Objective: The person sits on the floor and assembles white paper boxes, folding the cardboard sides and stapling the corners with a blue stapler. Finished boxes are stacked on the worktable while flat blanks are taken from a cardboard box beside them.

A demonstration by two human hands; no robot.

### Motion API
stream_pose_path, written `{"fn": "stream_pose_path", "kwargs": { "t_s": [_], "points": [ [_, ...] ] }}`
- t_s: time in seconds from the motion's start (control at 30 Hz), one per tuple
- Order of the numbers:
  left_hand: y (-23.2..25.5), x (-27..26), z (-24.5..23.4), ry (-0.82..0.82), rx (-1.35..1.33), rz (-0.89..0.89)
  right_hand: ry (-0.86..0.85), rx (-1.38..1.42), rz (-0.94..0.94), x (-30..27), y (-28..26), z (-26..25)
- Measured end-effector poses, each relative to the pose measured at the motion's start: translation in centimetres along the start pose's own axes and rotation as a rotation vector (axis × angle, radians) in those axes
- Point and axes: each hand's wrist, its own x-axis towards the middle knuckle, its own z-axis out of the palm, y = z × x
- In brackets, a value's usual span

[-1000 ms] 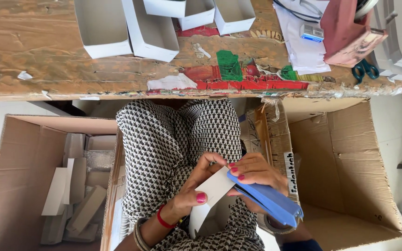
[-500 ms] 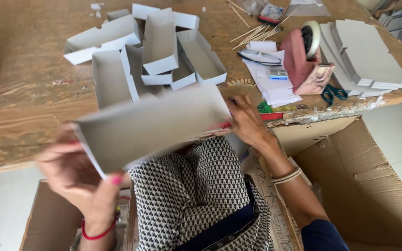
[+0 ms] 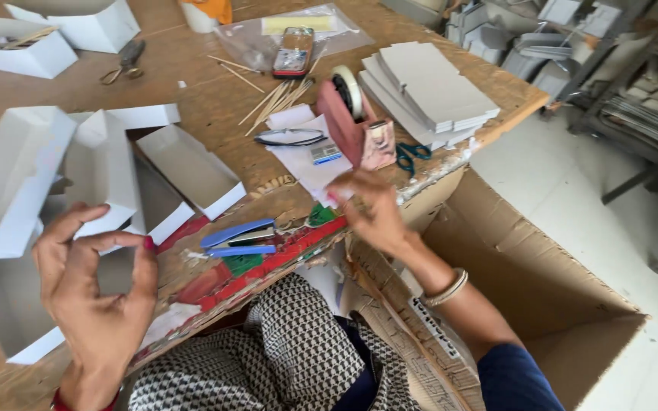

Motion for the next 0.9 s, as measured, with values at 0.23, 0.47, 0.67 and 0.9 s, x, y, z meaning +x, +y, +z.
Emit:
{"fn": "stream_pose_path", "kwargs": {
  "t_s": [0.23, 0.47, 0.67, 0.9],
  "points": [
    [0.0, -4.0, 4.7, -0.536, -0.333, 0.245, -0.007, -0.821, 0.569, 8.9, 13.0, -17.3],
    [1.1, -4.4, 6.6, -0.715, -0.373, 0.235, -0.469, -0.978, 0.919, 11.9, 17.7, -18.3],
    [-1.8, -7.0, 6.8, -0.651, -0.37, 0.145, -0.597, -1.071, 0.949, 14.4, 17.3, -18.3],
    [-5.6, -10.7, 6.8, -0.56, -0.407, -0.083, -0.654, -0.984, 1.072, 15.2, 17.6, -19.1]
  ]
}}
